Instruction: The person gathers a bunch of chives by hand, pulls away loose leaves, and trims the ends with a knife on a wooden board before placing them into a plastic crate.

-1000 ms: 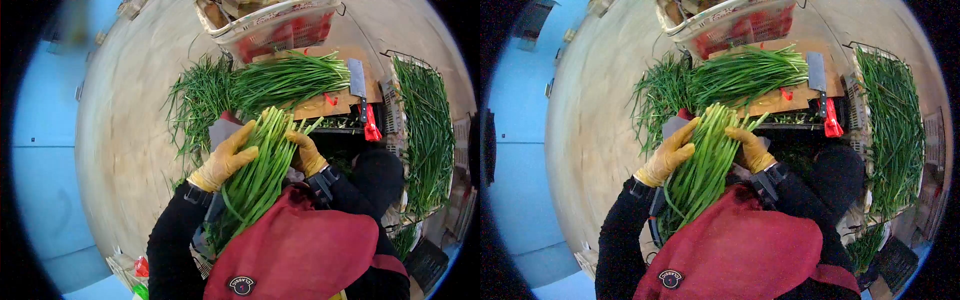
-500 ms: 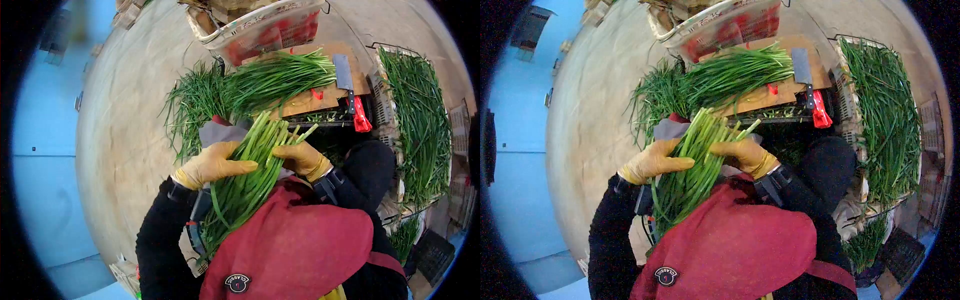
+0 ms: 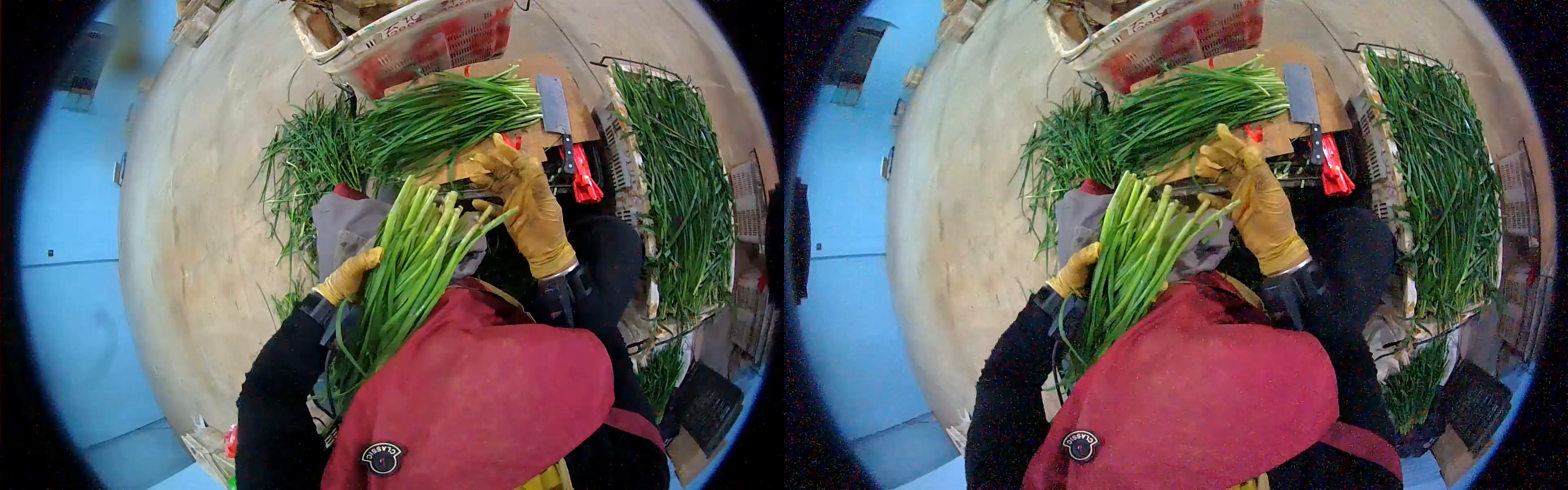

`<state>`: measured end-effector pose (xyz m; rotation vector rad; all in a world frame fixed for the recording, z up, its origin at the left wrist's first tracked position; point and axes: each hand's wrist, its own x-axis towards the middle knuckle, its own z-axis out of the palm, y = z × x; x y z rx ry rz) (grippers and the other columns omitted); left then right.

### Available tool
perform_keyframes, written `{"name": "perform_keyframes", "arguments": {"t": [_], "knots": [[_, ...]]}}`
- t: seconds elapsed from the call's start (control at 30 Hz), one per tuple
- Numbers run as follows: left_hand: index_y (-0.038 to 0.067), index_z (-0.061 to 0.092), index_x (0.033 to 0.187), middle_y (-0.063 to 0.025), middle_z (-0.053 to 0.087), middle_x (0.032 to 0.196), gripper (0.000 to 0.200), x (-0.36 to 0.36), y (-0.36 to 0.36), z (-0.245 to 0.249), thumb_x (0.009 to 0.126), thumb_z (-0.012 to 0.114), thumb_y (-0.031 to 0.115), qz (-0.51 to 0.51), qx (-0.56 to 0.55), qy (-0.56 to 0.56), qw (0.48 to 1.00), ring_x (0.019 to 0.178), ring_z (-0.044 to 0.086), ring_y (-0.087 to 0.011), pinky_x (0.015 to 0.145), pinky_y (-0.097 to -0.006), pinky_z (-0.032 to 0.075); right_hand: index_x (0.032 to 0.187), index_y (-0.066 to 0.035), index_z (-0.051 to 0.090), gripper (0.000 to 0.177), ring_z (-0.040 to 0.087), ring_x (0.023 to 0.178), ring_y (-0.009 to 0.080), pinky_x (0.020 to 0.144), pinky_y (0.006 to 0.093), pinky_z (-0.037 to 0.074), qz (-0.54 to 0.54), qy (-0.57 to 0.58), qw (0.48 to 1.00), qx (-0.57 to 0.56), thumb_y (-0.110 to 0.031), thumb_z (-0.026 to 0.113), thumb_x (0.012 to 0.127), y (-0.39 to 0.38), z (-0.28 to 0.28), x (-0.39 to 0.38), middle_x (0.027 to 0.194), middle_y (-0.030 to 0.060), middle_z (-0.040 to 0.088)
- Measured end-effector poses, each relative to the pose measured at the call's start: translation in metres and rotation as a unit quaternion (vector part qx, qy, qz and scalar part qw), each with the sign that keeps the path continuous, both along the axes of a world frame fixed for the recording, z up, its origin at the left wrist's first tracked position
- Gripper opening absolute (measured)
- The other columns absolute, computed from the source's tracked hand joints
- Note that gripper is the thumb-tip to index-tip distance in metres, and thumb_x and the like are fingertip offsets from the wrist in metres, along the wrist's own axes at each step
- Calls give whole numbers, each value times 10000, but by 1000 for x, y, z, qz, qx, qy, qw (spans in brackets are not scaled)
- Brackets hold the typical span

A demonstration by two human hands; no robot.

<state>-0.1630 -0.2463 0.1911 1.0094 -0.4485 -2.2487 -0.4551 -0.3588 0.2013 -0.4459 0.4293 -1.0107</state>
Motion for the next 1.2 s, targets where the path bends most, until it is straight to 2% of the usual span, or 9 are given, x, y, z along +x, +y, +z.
{"name": "perform_keyframes", "arguments": {"t": [0.13, 0.27, 0.4, 0.57, 0.93, 1.0, 1.07, 1.13, 1.2], "knots": [[31, 404, 1419, -110, 515, 1372, 676, 1, -8, 10, 902, 575, 432, -45, -29, -28, 998, 1215, 532, -200, 1040, -346, 421, 1324, -113, 549, 471, 533, 1122, 143, 929, 284, 454, 101, 154, 973, -140, -426, 443, 989, 15, 1, 29, 1236, 42, 595], [30, 343, 1451, -133, 478, 1408, 711, -13, -13, 22, 899, 594, 401, -46, -34, 13, 998, 1251, 509, -221, 1054, -361, 411, 1285, -43, 568, 529, 547, 1105, 150, 1000, 314, 404, 105, 75, 990, -58, -456, 395, 1004, 16, -1, 35, 1208, 59, 610], [32, 305, 1464, -152, 492, 1389, 726, -50, -17, 46, 890, 624, 342, -8, -9, 137, 991, 1229, 532, -248, 1044, -391, 427, 1305, 11, 531, 545, 567, 1112, 163, 992, 307, 428, 95, 153, 969, -166, -427, 369, 1024, 12, -28, 30, 1240, 85, 597], [15, 427, 1392, -193, 543, 1324, 716, -48, 12, 19, 859, 620, 452, 156, 47, -85, 983, 1122, 597, -311, 994, -445, 469, 1214, 25, 587, 381, 601, 934, 123, 848, 266, 464, 202, 173, 961, -71, -261, 577, 962, 14, -14, -9, 1091, 43, 645], [-4, 487, 1342, -146, 580, 1289, 591, -41, 14, 11, 888, 629, 347, 136, 9, 42, 990, 1142, 591, -246, 1007, -388, 464, 1131, 41, 635, 286, 632, 956, 147, 845, 265, 496, 325, 246, 902, -141, -26, 586, 856, 17, -8, -43, 1028, 76, 686], [1, 498, 1334, -141, 592, 1273, 546, -39, 14, 9, 904, 616, 315, 142, 24, -12, 990, 1129, 601, -242, 997, -384, 473, 1099, -26, 675, 263, 627, 891, 136, 825, 292, 501, 24, 443, 839, -316, -38, 624, 841, 18, -5, -35, 1030, 78, 680], [5, 508, 1327, -138, 604, 1257, 504, -42, 14, 10, 918, 602, 285, 165, 52, -32, 984, 1118, 608, -237, 989, -379, 481, 1100, -33, 676, 284, 637, 865, 162, 794, 303, 511, -40, 410, 876, -251, -35, 666, 816, 19, 26, -32, 995, 91, 677], [7, 517, 1320, -136, 614, 1241, 469, -51, 13, 20, 931, 587, 261, 192, 85, 11, 978, 1108, 615, -233, 984, -374, 486, 1077, -70, 687, 287, 644, 855, 256, 757, 343, 521, -44, 444, 750, -488, -50, 678, 791, 18, 50, -22, 942, 109, 652], [-14, 459, 1358, -133, 575, 1293, 614, -56, 8, 30, 877, 665, 306, 176, 44, -17, 983, 1148, 584, -237, 999, -358, 471, 1027, -83, 688, 243, 628, 865, 310, 772, 384, 516, -2, 476, 678, -560, -96, 667, 785, 30, 57, -3, 913, 115, 642]]}}
